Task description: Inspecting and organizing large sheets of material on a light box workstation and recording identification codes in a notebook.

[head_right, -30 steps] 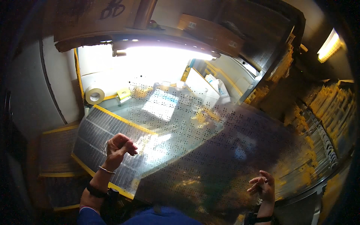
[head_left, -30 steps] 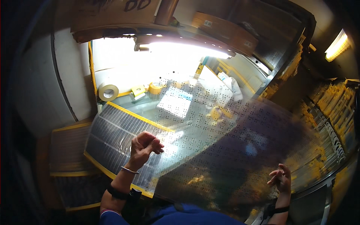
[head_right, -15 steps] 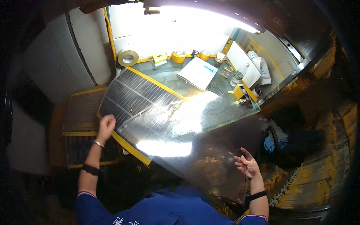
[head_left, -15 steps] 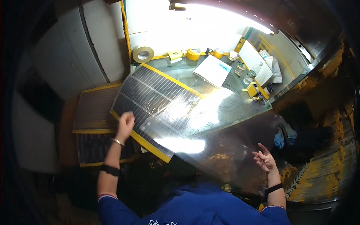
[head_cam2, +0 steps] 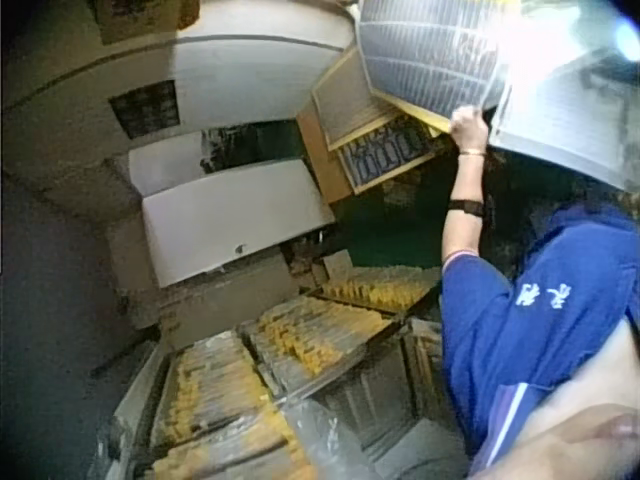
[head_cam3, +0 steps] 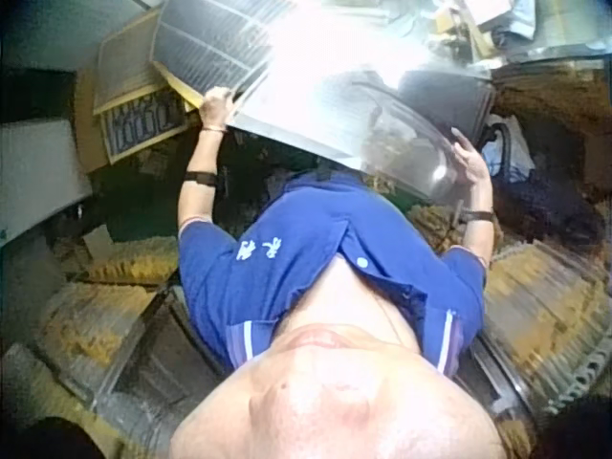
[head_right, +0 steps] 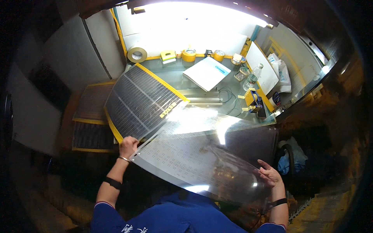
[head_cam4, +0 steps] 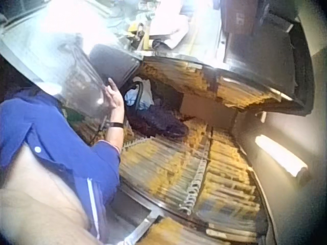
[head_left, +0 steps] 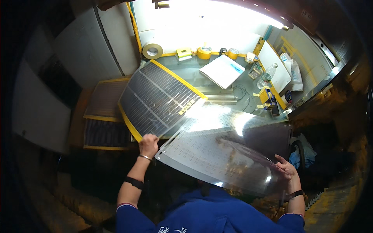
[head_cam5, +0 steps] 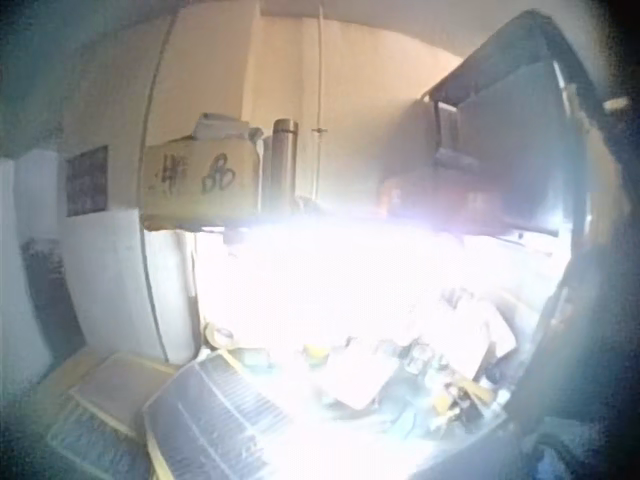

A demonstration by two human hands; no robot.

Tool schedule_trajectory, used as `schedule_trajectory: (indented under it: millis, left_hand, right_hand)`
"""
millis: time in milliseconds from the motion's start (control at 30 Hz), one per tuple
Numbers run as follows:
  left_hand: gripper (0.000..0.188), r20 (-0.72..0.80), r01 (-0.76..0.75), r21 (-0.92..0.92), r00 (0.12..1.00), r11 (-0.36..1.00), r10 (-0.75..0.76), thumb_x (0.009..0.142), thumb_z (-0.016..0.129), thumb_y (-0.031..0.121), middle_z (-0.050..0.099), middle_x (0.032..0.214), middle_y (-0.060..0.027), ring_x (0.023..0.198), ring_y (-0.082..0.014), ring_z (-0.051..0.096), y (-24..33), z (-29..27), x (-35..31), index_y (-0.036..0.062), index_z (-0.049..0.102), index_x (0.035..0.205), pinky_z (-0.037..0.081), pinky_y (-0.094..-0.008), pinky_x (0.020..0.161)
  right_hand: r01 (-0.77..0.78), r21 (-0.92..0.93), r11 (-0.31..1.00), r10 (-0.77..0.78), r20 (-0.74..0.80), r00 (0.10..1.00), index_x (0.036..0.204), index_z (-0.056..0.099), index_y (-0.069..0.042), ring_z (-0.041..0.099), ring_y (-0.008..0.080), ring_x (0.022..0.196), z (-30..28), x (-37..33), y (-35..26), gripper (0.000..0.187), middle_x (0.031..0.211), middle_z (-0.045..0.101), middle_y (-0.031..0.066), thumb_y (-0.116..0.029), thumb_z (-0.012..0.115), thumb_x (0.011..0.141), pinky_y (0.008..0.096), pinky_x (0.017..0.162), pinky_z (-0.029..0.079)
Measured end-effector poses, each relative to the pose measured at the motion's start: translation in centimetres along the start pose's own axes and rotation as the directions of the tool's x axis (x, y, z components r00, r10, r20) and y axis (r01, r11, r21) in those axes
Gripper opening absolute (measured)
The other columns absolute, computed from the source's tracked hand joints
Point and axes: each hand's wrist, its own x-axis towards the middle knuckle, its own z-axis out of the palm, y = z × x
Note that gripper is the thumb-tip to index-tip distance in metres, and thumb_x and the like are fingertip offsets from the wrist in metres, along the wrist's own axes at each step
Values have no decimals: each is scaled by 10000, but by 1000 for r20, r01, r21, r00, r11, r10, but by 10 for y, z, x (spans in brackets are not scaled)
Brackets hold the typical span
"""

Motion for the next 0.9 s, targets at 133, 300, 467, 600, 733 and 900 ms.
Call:
schedule_trajectory:
  millis: [133,300,467,600,733,900]
  left_hand:
    - [219,46,324,-299,944,897,-326,634,791,213,632,606,-114,542,-200,609,35,-42,32,31,671,648,475,-311,543]
    - [271,-116,300,-323,929,897,-353,657,790,203,608,600,-93,526,-187,580,42,-53,42,12,601,621,451,-309,518]
    - [255,-347,91,-231,922,969,-170,692,756,130,562,604,-92,540,-236,566,62,-71,37,18,548,596,433,-336,506]
    - [182,-341,14,-68,939,998,-37,701,720,98,558,655,-82,591,-254,570,53,-72,16,40,560,635,449,-343,536]
    - [241,-152,71,51,986,996,-63,667,685,160,579,854,-122,813,-307,594,33,-52,-27,56,617,873,487,-391,706]
    - [247,-57,273,-46,960,961,-275,661,685,150,585,903,-147,816,-320,602,25,-31,-55,28,646,872,500,-382,732]
  right_hand:
    - [6,-39,999,-6,20,1000,1184,499,-9,676,251,740,4,-20,-8,373,854,634,255,80,552,827,238,543,560]
    - [-32,-48,998,35,57,998,1185,487,10,674,277,775,-32,-4,-13,386,850,631,241,91,563,815,254,595,574]
    - [-24,-92,995,29,49,998,1186,482,27,671,289,780,-29,19,-6,408,854,625,216,106,577,798,262,607,578]
    - [2,-97,995,12,142,990,1230,465,3,654,300,858,-20,61,2,474,890,619,218,114,586,786,282,618,580]
    - [-37,-54,998,51,280,959,1286,453,-108,630,328,924,-16,96,12,577,995,598,238,132,572,775,315,624,581]
    - [-59,-91,994,86,328,941,1329,420,-223,614,297,933,-13,112,31,698,1100,549,264,146,570,756,317,596,574]
